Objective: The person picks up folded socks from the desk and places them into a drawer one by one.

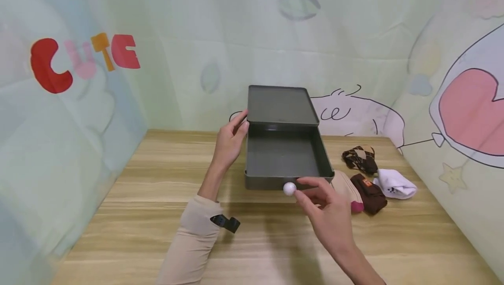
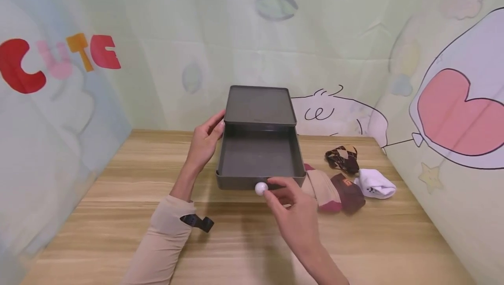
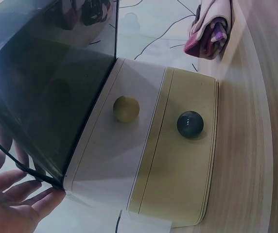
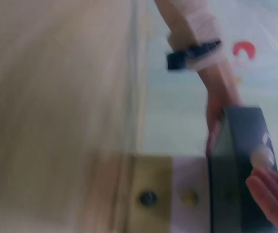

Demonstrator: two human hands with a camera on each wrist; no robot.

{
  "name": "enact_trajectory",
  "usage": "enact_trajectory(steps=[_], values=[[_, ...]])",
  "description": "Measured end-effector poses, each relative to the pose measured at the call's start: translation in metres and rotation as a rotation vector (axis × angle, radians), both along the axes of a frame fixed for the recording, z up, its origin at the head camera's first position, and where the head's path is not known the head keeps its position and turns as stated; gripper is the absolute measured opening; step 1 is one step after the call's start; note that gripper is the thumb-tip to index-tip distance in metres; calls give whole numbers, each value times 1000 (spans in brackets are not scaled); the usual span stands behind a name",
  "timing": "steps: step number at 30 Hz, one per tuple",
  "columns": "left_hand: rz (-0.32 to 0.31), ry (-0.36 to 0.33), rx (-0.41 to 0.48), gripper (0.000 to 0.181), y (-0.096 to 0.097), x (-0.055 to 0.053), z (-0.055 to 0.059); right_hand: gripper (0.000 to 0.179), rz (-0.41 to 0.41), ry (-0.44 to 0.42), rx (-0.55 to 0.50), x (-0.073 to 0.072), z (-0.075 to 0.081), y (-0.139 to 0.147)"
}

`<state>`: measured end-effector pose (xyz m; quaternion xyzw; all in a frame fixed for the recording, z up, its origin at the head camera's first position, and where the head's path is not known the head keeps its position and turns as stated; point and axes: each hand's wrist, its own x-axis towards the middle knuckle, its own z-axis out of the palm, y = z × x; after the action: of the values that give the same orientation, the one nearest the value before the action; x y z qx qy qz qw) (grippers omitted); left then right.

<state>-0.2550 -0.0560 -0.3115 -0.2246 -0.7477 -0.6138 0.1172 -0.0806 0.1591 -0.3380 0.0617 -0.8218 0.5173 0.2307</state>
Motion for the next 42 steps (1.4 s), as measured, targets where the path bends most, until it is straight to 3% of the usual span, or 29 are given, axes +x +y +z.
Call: enact_trajectory(steps=[5, 8, 12, 15, 23, 29, 34, 42], values=[[-11, 8, 6, 43, 3, 0, -1, 23, -60, -22, -119, 7, 25, 40], [-8, 10, 4, 43, 2, 0, -1, 26, -91, -66, -123, 1, 29, 76], [-3, 6, 5, 43, 0, -1, 0, 29, -35, -106, -220, -16, 6, 137], [-3, 7, 9, 43, 0, -2, 1, 27, -37, -149, -314, -26, -15, 183], [-4, 5, 14, 43, 1, -2, 0, 30, -224, -262, -264, -24, -41, 268], [-30, -4, 34, 44, 2, -2, -1, 37, -273, -319, -331, -23, -57, 301], [-16, -2, 39, 44, 0, -2, -2, 43, -320, -374, -342, -32, -65, 311], [-15, 11, 33, 44, 2, -3, -3, 21, -227, -448, -474, -41, -74, 319]])
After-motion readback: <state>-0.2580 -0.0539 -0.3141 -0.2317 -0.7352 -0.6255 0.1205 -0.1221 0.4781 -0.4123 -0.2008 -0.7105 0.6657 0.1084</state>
